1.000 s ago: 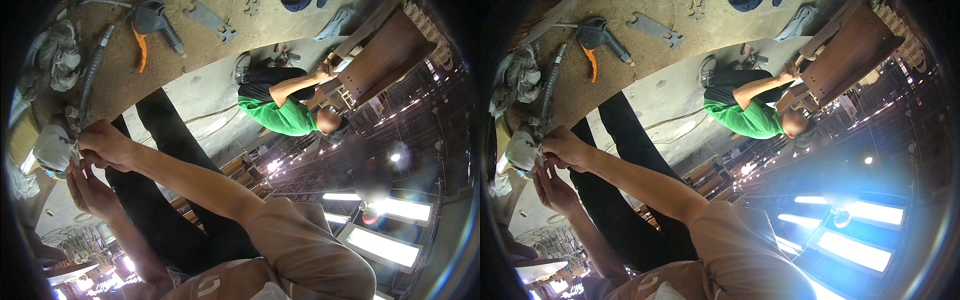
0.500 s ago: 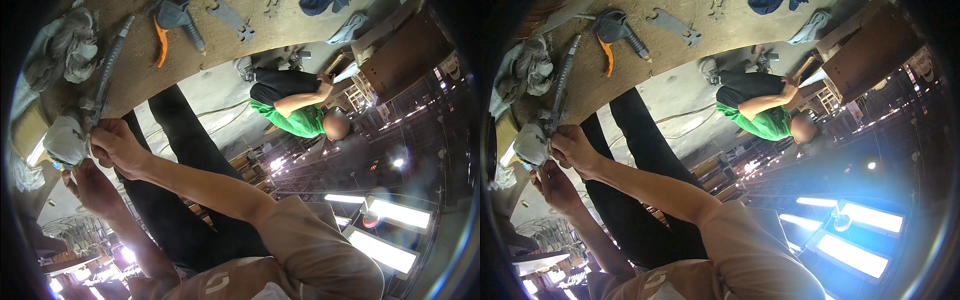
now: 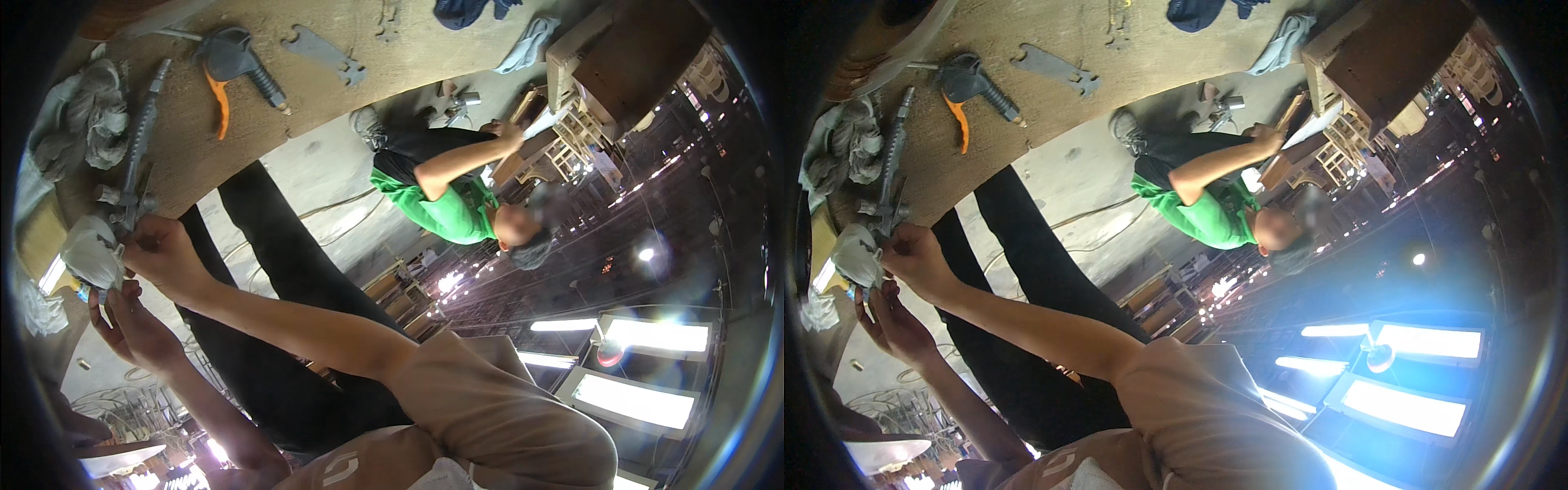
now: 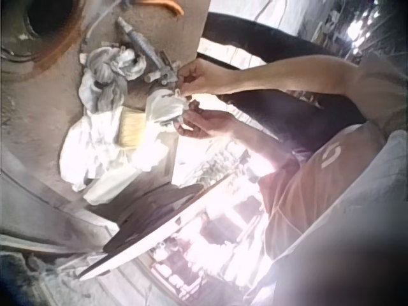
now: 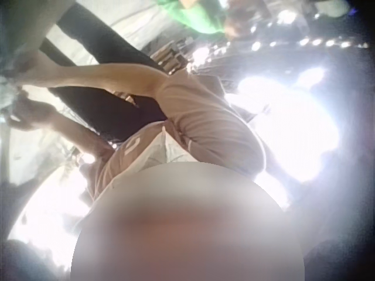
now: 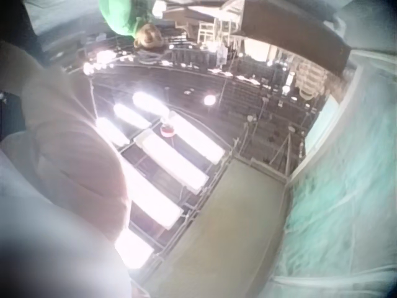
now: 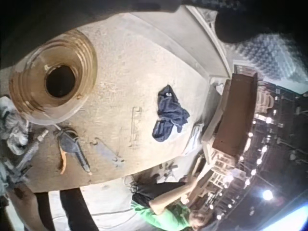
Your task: The person pours a dark liquid from a can into a small metal cup, then wraps the cup with a white cloth and secures it with tape. They then attach a hose to the wrapped assembly.
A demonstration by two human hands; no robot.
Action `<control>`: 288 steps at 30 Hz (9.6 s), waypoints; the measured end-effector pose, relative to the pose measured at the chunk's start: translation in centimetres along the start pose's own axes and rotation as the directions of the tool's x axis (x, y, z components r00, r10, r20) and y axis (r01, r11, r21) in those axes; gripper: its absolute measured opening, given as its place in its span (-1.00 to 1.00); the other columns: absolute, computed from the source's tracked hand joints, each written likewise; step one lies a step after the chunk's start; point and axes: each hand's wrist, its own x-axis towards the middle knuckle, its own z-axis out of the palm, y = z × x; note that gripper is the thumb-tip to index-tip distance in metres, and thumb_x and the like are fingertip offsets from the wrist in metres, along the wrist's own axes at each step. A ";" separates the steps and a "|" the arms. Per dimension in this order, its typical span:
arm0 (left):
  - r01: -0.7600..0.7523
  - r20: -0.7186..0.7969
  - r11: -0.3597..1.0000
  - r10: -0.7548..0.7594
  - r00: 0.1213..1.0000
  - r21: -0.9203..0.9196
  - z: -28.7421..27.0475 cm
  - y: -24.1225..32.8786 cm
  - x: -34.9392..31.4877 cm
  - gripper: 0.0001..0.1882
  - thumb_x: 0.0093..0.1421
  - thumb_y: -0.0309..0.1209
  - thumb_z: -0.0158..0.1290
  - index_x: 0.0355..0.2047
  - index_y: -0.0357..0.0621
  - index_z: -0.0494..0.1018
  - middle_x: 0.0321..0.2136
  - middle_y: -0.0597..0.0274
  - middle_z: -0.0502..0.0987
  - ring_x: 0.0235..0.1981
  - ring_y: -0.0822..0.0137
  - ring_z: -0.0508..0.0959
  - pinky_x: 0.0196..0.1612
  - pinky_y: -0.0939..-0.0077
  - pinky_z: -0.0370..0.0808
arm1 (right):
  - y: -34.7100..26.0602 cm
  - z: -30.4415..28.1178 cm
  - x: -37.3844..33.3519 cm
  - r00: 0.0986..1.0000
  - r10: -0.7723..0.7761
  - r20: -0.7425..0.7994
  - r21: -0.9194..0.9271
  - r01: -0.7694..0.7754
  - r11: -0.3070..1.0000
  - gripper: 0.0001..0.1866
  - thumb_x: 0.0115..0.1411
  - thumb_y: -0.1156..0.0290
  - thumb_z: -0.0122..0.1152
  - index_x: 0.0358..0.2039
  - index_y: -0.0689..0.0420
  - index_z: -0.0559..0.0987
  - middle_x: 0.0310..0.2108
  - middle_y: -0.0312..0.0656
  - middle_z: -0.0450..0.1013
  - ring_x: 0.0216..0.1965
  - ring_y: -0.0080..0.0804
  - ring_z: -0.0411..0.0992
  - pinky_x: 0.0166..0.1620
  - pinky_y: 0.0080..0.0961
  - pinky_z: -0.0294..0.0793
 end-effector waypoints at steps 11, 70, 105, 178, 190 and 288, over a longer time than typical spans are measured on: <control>0.101 0.052 0.995 -0.101 0.994 0.000 0.2 -1.0 -0.5 -0.50 0.44 -0.43 0.02 0.27 -0.49 0.21 0.06 -0.13 0.48 0.11 0.21 0.50 0.21 0.30 0.42 | -1.4 -0.5 -0.5 0.989 -0.044 -0.140 -0.339 -0.006 0.941 -0.73 0.31 0.33 0.23 -0.42 0.30 0.52 -0.54 -0.25 0.47 -0.49 -0.64 0.38 -0.45 -0.53 0.34; 0.389 0.167 0.850 -0.352 0.921 -0.354 -2.7 -1.9 3.0 -0.69 0.45 -0.48 -0.01 0.17 -0.15 0.38 0.07 0.09 0.52 0.10 0.29 0.51 0.20 0.26 0.45 | -3.8 -0.8 -2.1 0.840 -0.382 0.385 -0.789 0.514 0.336 -0.84 0.09 0.46 0.34 -0.38 0.23 0.53 -0.45 -0.09 0.47 -0.39 -0.09 0.56 -0.36 -0.19 0.59; -0.089 0.283 0.945 -0.004 0.959 0.315 -1.7 4.3 4.2 -0.53 0.17 -0.82 0.20 0.03 -0.25 0.35 -0.33 0.18 0.61 -0.27 0.41 0.65 -0.16 0.49 0.66 | -4.1 -1.4 -0.1 0.753 -0.342 0.562 -0.755 0.636 0.160 -0.75 -0.03 0.53 0.39 -0.63 0.06 0.43 -0.70 -0.24 0.38 -0.72 -0.30 0.41 -0.60 -0.33 0.41; 0.195 -0.023 0.756 -0.268 0.963 -0.625 -17.4 -3.3 -25.1 -0.33 0.13 -0.51 0.15 0.29 -0.18 0.31 -0.47 0.31 0.51 -0.51 0.53 0.47 -0.51 0.61 0.35 | 3.7 6.8 -27.9 -0.227 0.388 0.893 0.318 0.930 -0.187 -0.64 0.00 0.26 0.56 -0.22 0.16 0.69 -0.15 -0.14 0.60 -0.14 -0.10 0.60 -0.10 -0.20 0.56; 0.069 -0.167 0.530 -0.385 0.908 -0.845 -46.5 -16.2 -29.6 -0.27 0.08 -0.56 0.16 0.33 -0.29 0.36 -0.42 0.23 0.65 -0.49 0.57 0.54 -0.46 0.59 0.44 | 36.4 9.4 -41.7 -0.287 0.645 0.708 0.364 0.931 0.014 -0.34 -0.06 0.20 0.56 0.05 0.23 0.61 0.01 0.01 0.55 -0.04 -0.02 0.57 0.02 -0.09 0.57; -0.692 -0.502 0.110 -0.770 0.394 -0.713 -134.1 -50.4 -33.3 -0.55 0.37 -0.36 0.10 0.26 0.02 0.37 -0.22 0.30 0.56 -0.29 0.27 0.49 -0.02 0.25 0.44 | 145.9 18.9 -25.1 0.875 0.468 0.126 -0.769 0.384 -0.511 -0.62 0.25 0.12 0.35 -0.06 0.11 0.65 -0.30 -0.26 0.63 -0.39 -0.44 0.58 -0.39 -0.46 0.57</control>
